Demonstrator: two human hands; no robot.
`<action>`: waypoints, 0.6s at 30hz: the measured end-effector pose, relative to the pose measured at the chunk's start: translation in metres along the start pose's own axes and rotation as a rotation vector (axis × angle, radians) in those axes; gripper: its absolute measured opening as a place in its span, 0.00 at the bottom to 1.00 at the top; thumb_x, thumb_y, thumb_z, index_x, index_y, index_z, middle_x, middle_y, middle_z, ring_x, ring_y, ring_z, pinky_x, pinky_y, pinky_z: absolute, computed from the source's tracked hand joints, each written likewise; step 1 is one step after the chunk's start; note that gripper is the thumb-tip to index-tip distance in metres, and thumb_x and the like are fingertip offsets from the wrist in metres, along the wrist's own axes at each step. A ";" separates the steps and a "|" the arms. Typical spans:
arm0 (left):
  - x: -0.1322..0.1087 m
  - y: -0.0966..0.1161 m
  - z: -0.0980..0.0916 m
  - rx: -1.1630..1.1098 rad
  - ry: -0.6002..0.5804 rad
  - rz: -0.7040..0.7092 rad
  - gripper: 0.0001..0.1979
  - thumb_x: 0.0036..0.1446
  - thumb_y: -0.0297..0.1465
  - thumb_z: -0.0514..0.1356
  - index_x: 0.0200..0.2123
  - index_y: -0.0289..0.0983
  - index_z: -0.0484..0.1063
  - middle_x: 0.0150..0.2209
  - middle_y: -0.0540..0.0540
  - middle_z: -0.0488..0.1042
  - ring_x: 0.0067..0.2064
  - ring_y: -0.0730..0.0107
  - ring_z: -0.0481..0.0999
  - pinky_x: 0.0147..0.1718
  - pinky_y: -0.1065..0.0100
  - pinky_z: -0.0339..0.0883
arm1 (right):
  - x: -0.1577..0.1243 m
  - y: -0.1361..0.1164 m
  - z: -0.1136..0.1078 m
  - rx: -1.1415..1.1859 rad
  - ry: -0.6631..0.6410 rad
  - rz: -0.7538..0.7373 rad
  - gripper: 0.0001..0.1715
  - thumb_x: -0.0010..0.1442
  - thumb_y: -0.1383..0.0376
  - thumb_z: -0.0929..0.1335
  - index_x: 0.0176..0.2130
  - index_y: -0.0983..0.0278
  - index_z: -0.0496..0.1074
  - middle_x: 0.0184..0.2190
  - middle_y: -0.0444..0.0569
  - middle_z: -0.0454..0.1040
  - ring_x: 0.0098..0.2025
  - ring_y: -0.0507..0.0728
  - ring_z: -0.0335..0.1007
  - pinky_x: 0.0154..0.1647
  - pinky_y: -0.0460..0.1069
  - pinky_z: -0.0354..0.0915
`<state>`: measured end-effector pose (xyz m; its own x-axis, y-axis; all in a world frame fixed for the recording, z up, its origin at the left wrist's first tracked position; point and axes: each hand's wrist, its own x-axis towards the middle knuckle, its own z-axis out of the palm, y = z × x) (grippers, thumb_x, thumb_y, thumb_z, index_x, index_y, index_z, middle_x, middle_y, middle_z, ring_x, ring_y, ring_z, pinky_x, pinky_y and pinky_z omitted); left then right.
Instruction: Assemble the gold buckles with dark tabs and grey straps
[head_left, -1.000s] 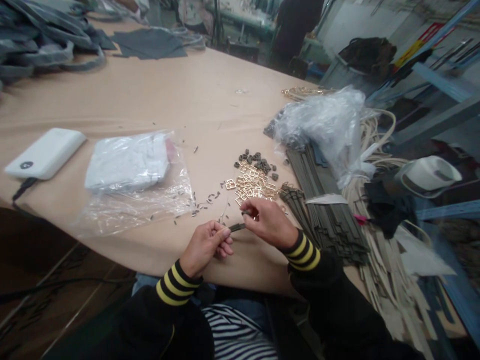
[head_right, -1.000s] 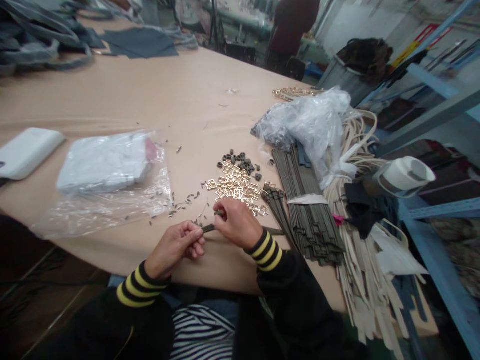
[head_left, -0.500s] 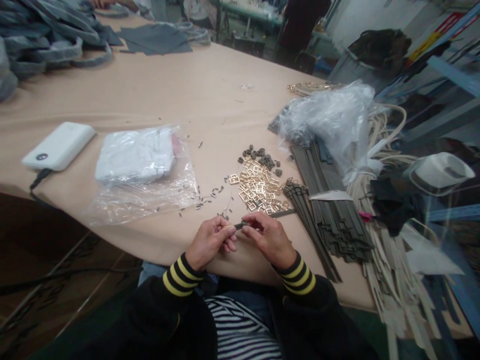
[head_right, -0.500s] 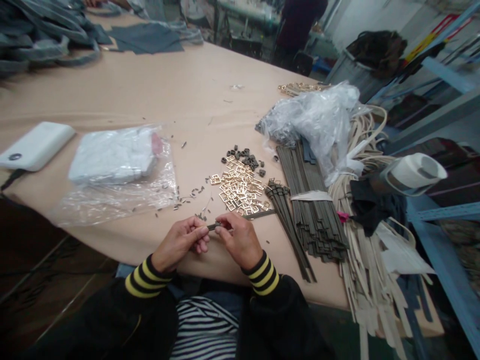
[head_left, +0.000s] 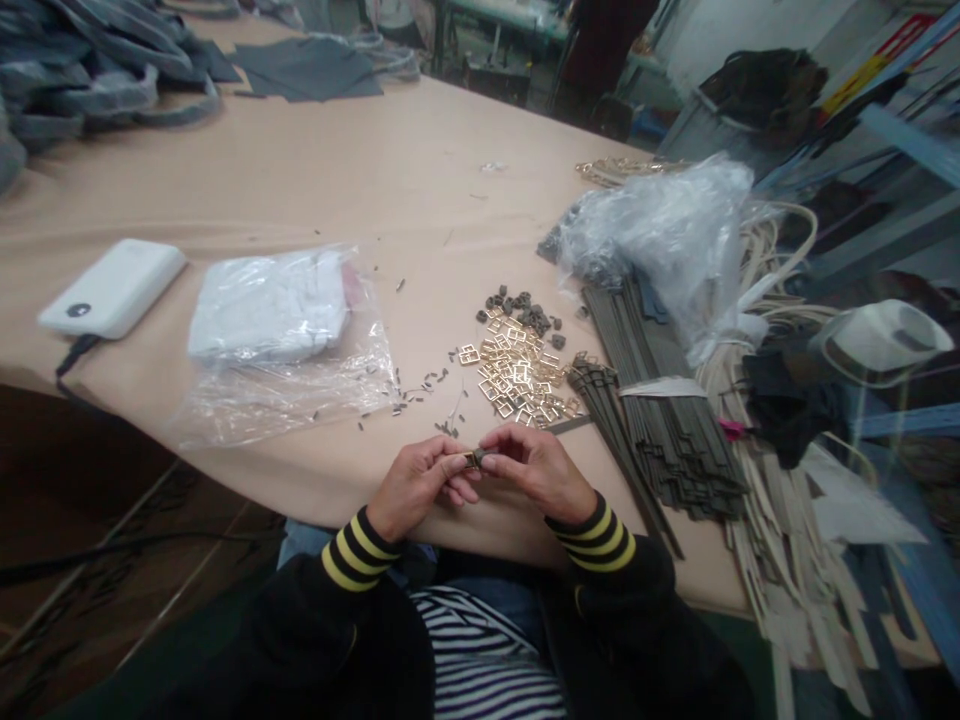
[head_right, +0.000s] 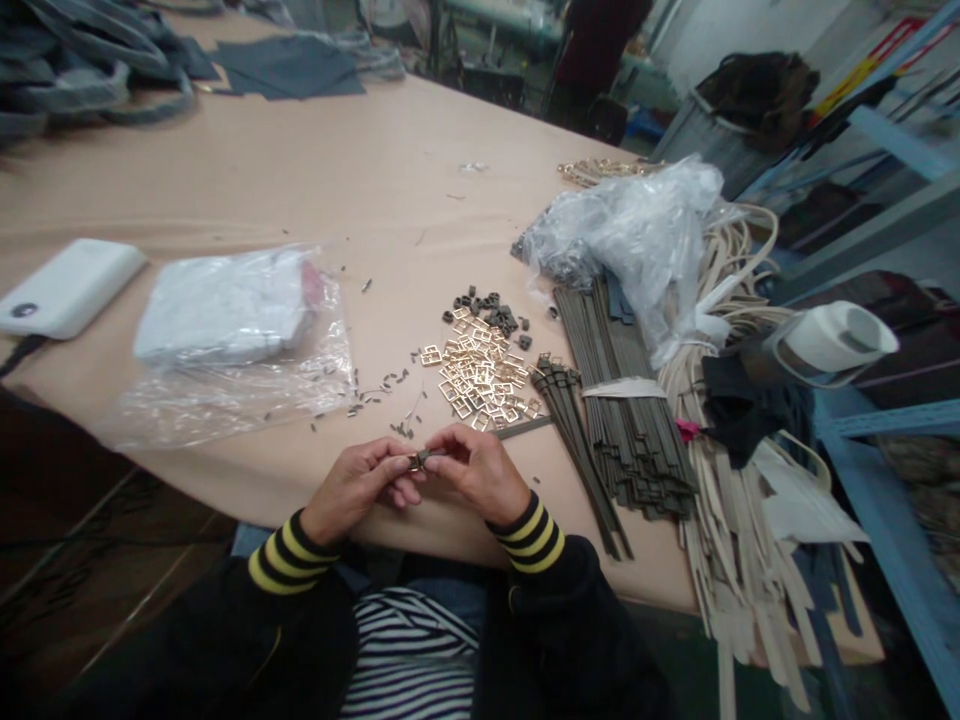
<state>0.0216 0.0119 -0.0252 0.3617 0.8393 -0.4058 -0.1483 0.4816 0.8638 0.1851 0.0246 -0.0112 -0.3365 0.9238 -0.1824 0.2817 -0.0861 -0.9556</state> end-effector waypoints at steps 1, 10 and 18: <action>0.000 0.000 -0.001 0.011 -0.013 -0.005 0.13 0.46 0.37 0.59 0.28 0.32 0.66 0.23 0.49 0.73 0.21 0.76 0.73 0.20 0.76 0.66 | 0.001 0.000 0.001 0.011 0.004 0.012 0.06 0.47 0.67 0.68 0.30 0.67 0.68 0.25 0.44 0.70 0.27 0.50 0.65 0.28 0.46 0.63; -0.001 -0.003 -0.005 -0.003 -0.087 0.022 0.16 0.48 0.37 0.58 0.36 0.34 0.58 0.23 0.49 0.74 0.22 0.72 0.75 0.20 0.74 0.67 | 0.001 -0.006 -0.001 0.141 -0.147 0.032 0.06 0.49 0.66 0.66 0.29 0.67 0.70 0.23 0.44 0.71 0.25 0.50 0.66 0.29 0.46 0.63; 0.000 -0.001 -0.005 -0.007 -0.120 0.020 0.17 0.48 0.37 0.58 0.37 0.34 0.58 0.23 0.49 0.74 0.22 0.73 0.74 0.21 0.74 0.68 | 0.002 -0.009 0.000 -0.103 -0.037 -0.020 0.03 0.48 0.69 0.66 0.27 0.68 0.68 0.21 0.42 0.67 0.22 0.47 0.59 0.23 0.43 0.57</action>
<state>0.0172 0.0122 -0.0278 0.4661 0.8130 -0.3490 -0.1632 0.4667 0.8692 0.1816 0.0272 -0.0033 -0.3753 0.9106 -0.1733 0.3643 -0.0270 -0.9309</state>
